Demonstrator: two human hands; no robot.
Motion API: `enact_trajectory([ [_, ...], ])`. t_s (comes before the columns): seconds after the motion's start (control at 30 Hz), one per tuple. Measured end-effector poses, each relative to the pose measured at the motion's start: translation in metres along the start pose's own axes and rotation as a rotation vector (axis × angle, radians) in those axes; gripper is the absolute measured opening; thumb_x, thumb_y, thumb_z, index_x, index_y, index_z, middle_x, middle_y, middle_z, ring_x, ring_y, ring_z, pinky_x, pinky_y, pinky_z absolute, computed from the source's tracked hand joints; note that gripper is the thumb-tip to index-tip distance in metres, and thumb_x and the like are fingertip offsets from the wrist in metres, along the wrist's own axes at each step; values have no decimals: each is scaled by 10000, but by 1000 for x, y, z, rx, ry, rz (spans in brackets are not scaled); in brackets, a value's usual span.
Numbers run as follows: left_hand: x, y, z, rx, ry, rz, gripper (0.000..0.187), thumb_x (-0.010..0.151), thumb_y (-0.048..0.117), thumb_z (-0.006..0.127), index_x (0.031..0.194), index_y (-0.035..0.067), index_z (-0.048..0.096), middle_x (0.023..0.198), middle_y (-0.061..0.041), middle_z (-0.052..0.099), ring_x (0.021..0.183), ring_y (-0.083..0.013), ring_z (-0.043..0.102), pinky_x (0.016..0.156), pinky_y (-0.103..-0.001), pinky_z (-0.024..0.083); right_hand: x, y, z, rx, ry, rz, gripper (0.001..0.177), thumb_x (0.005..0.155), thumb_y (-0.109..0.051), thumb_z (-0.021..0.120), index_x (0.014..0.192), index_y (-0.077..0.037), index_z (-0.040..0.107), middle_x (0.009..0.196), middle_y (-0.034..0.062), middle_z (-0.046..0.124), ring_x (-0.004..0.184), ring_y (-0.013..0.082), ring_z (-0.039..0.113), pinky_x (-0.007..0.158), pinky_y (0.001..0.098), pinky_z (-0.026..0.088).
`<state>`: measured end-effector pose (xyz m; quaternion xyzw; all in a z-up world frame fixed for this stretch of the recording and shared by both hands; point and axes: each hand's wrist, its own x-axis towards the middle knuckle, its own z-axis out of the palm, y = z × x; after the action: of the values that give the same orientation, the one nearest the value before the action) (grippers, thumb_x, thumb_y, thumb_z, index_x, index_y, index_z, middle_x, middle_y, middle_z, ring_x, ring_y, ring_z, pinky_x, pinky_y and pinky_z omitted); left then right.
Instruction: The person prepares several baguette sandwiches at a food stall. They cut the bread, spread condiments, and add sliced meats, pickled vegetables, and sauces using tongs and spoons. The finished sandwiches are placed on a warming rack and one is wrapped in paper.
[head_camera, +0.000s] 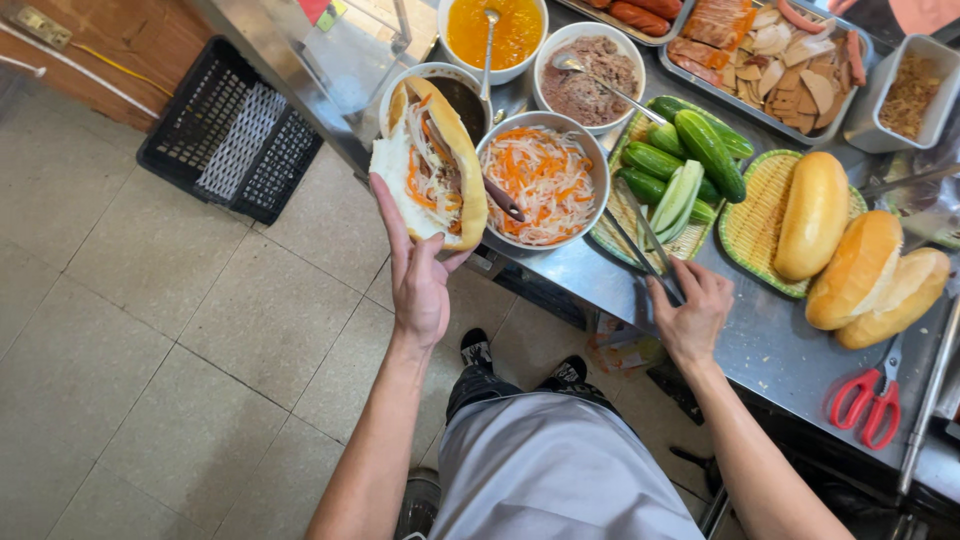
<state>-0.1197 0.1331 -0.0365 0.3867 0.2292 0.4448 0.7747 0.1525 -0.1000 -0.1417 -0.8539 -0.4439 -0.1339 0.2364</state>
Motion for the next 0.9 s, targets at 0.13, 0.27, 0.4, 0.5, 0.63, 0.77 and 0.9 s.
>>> enact_trajectory([
  [0.13, -6, 5, -13, -9, 4, 14, 904, 959, -6, 368, 1644, 351, -100, 1758, -101, 66, 1519, -331, 360, 1091, -520, 506, 32, -45, -12, 11, 9, -42, 517, 851, -249, 850, 1301, -31, 714, 1222, 189, 627, 1068, 356, 563, 965, 431, 448],
  [0.27, -12, 9, -25, -10, 28, 1, 893, 958, -3, 350, 1639, 341, -113, 1748, -105, 78, 1487, -342, 389, 1079, -515, 508, 73, -122, 3, 526, -384, -124, 650, 858, -297, 827, 1412, -32, 616, 981, 74, 739, 832, 158, 669, 769, 323, 553],
  [0.4, -20, 16, -40, 6, 33, -16, 888, 961, -2, 339, 1635, 340, -127, 1750, -105, 62, 1495, -325, 378, 1088, -504, 502, 110, -197, 37, 880, -501, 288, 718, 856, -280, 846, 1476, -68, 551, 928, 126, 704, 740, 121, 621, 657, 273, 505],
  [0.5, -23, 20, -51, 25, 28, -31, 891, 955, -4, 338, 1629, 341, -133, 1746, -107, 50, 1490, -329, 385, 1089, -502, 506, 150, -219, 48, 917, -391, 354, 426, 953, -267, 789, 1316, -60, 706, 962, 118, 756, 761, 120, 658, 651, 270, 515],
  [0.63, -23, 21, -64, 17, 30, -54, 889, 956, -1, 338, 1628, 340, -133, 1743, -114, 66, 1475, -327, 402, 1086, -497, 507, 171, -209, 25, 628, -174, -271, 243, 1045, -163, 735, 1235, -12, 745, 1064, 134, 759, 895, 179, 747, 795, 299, 604],
  [0.77, -19, 19, -73, 34, 27, -91, 875, 965, 26, 347, 1629, 338, -131, 1738, -118, 98, 1451, -321, 434, 1072, -494, 513, 179, -195, 15, 611, -204, -296, 204, 1063, -131, 702, 1231, -23, 741, 1077, 131, 759, 946, 195, 758, 833, 310, 626],
  [0.9, -15, 18, -77, 30, 10, -120, 878, 972, 51, 370, 1626, 344, -138, 1734, -117, 115, 1446, -311, 438, 1069, -491, 510, 184, -188, 34, 843, -170, 29, 216, 1077, -141, 689, 1239, -1, 722, 1029, 122, 771, 895, 154, 742, 797, 284, 611],
])
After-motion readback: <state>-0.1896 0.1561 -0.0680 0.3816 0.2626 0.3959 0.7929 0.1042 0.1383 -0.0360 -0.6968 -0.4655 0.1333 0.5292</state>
